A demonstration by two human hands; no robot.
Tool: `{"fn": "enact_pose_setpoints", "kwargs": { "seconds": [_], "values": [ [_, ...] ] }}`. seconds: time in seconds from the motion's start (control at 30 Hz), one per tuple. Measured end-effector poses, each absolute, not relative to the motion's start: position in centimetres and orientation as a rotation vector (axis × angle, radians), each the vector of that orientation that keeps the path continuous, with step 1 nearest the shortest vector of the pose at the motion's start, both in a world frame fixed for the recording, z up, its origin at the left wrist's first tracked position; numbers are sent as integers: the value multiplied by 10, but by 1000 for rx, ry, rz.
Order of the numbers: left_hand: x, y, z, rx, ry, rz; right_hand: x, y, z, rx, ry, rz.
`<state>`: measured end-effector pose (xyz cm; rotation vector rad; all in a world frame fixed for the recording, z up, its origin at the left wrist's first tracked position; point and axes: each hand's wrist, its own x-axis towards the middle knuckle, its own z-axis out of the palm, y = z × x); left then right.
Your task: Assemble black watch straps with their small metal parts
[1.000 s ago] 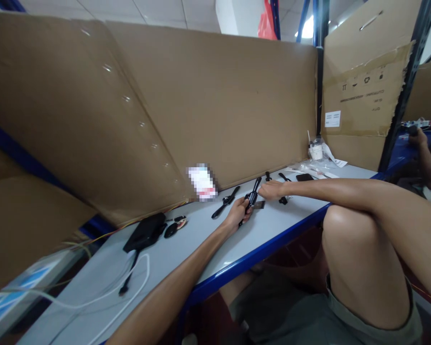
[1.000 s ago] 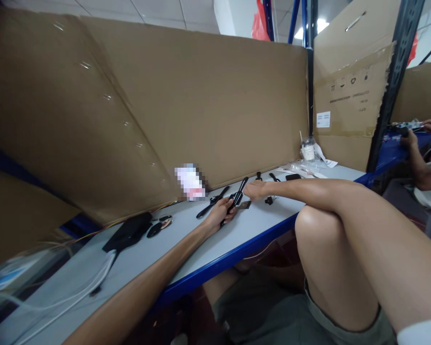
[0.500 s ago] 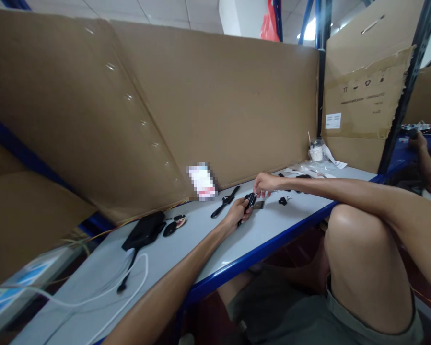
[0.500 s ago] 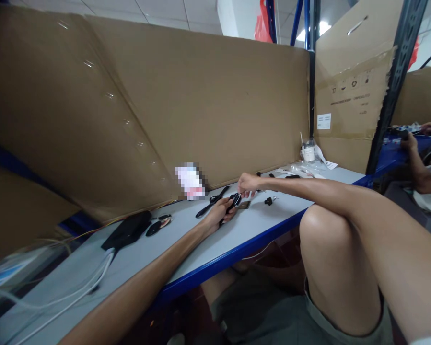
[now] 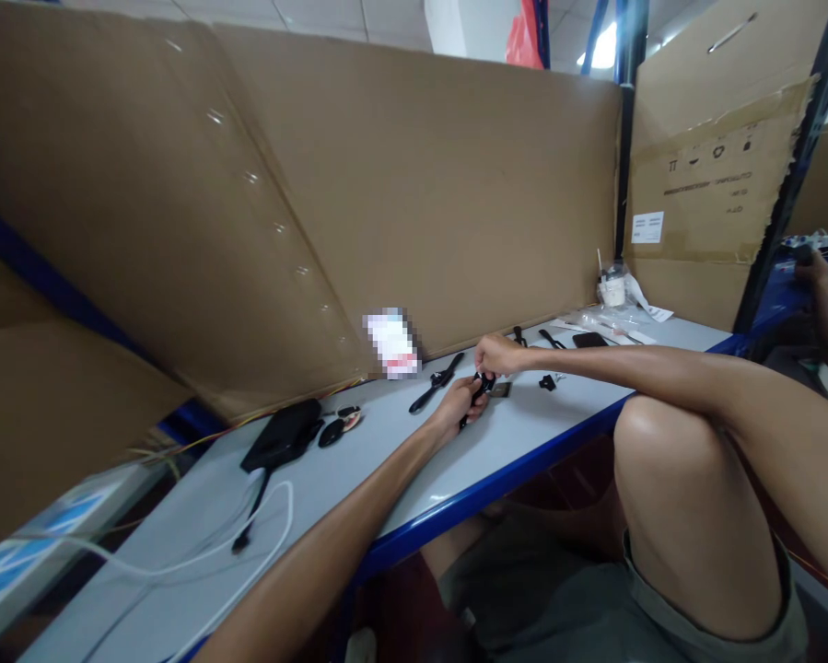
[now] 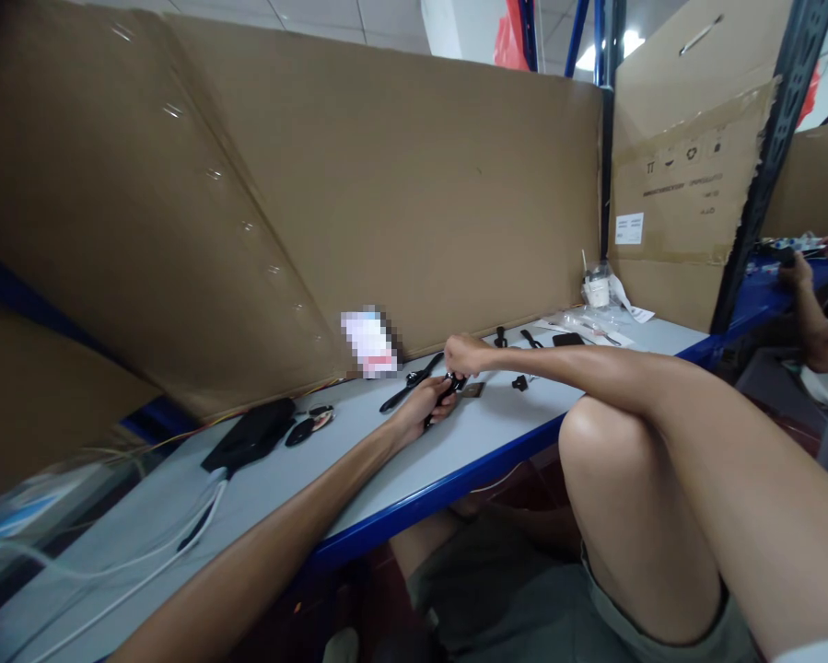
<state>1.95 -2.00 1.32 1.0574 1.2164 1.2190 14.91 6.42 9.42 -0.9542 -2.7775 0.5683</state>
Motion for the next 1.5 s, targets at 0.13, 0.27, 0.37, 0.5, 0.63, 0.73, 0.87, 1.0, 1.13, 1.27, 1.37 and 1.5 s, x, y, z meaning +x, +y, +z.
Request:
{"fn": "enact_pose_setpoints", "kwargs": {
  "seconds": [0.13,0.27,0.37,0.5,0.63,0.73,0.87,1.0,1.13,1.27,1.37,1.5],
  "values": [
    [13,-16,15,963,1181,1189,148,65,87,-855,-2829,196],
    [12,-15,17,913,1188,1154,152,58,87,-872,-2871,-48],
    [13,-16,19,930,1196,1137,155,53,89,-830,-2927,-123],
    [12,-17,18,947,1195,1128,156,53,89,-780,-2976,-193],
    [9,-15,17,949,1197,1105,158,54,84,-573,-3014,-422],
    [5,-11,15,941,1181,1084,160,53,82,-482,-3051,-531],
    [2,-8,12,944,1171,1067,158,51,83,-586,-3084,-487],
    [2,-9,12,965,1175,1069,157,53,85,-569,-3117,-519],
    [4,-11,13,984,1201,1068,159,56,85,-504,-3124,-577],
    [4,-12,13,991,1211,1063,162,59,81,-432,-3118,-614],
    [4,-12,13,999,1208,1058,161,63,79,-402,-3118,-600],
    [5,-12,13,1030,1203,1048,157,66,82,-628,-3120,-352]
  ]
}}
